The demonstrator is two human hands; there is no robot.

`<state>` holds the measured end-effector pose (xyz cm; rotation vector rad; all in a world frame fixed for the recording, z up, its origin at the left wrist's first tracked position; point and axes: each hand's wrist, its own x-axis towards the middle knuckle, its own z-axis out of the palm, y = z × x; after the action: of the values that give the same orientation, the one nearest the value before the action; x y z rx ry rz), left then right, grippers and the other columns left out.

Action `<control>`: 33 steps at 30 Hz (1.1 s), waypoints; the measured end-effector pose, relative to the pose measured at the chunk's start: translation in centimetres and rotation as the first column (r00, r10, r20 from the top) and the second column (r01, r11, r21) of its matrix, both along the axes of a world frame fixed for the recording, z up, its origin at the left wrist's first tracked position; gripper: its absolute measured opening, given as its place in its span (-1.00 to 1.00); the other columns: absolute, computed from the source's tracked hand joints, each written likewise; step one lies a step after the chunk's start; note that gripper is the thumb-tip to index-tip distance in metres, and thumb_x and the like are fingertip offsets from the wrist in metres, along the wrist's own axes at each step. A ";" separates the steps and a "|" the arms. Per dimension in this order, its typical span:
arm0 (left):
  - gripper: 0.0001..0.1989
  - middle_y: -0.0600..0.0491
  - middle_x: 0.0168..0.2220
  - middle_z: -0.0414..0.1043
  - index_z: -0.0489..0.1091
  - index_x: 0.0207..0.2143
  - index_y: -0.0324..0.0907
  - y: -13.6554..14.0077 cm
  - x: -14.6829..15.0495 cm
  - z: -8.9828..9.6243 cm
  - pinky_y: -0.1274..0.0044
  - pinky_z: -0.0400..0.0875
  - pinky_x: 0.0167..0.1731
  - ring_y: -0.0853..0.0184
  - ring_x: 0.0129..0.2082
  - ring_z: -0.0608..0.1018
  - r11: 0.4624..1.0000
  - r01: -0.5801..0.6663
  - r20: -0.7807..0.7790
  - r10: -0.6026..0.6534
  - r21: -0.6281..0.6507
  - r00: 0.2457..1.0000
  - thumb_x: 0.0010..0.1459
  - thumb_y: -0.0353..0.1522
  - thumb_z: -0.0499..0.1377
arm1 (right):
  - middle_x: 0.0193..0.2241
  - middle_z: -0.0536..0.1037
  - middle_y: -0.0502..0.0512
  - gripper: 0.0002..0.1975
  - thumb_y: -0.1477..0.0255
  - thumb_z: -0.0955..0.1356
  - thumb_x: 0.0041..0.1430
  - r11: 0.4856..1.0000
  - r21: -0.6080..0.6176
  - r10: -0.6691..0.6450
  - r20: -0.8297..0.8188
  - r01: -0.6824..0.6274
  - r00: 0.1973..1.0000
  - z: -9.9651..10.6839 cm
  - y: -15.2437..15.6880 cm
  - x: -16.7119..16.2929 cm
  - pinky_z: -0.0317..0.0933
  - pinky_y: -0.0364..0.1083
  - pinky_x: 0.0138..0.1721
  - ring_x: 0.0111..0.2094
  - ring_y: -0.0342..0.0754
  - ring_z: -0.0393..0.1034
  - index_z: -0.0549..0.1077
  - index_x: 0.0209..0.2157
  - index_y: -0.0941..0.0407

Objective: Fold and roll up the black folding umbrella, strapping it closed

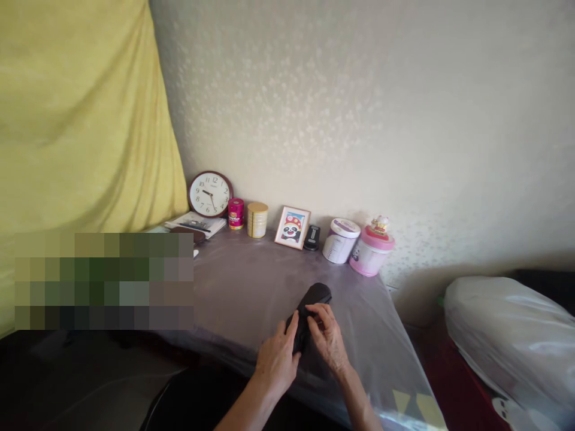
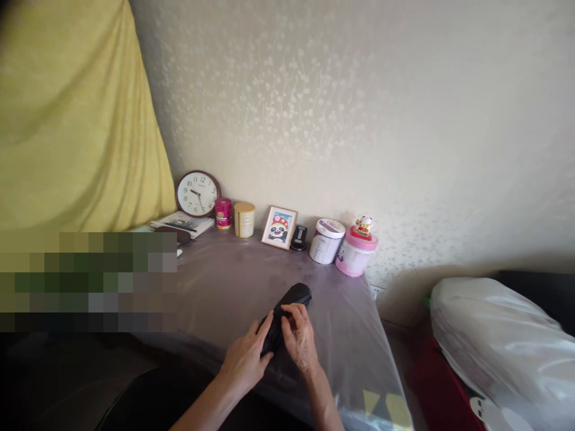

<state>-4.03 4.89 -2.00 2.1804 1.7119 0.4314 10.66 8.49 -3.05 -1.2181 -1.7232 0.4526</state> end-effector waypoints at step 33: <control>-0.25 -0.17 0.12 0.15 -0.27 0.25 -0.10 -1.8 -0.5 0.5 0.47 0.38 -0.23 0.22 -0.19 0.52 0.998 0.046 -0.121 -0.050 -0.035 0.991 0.08 -0.41 0.06 | -0.59 0.40 -0.07 -0.85 0.34 0.27 0.05 0.938 -0.344 -0.031 0.065 0.052 0.997 3.4 3.8 -0.2 0.12 -0.22 -0.67 -0.71 -0.23 0.24 0.41 -0.42 0.10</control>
<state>-4.51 3.09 -1.50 2.2622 1.7110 0.2618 10.50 12.28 0.31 -1.5269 -1.7097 0.7238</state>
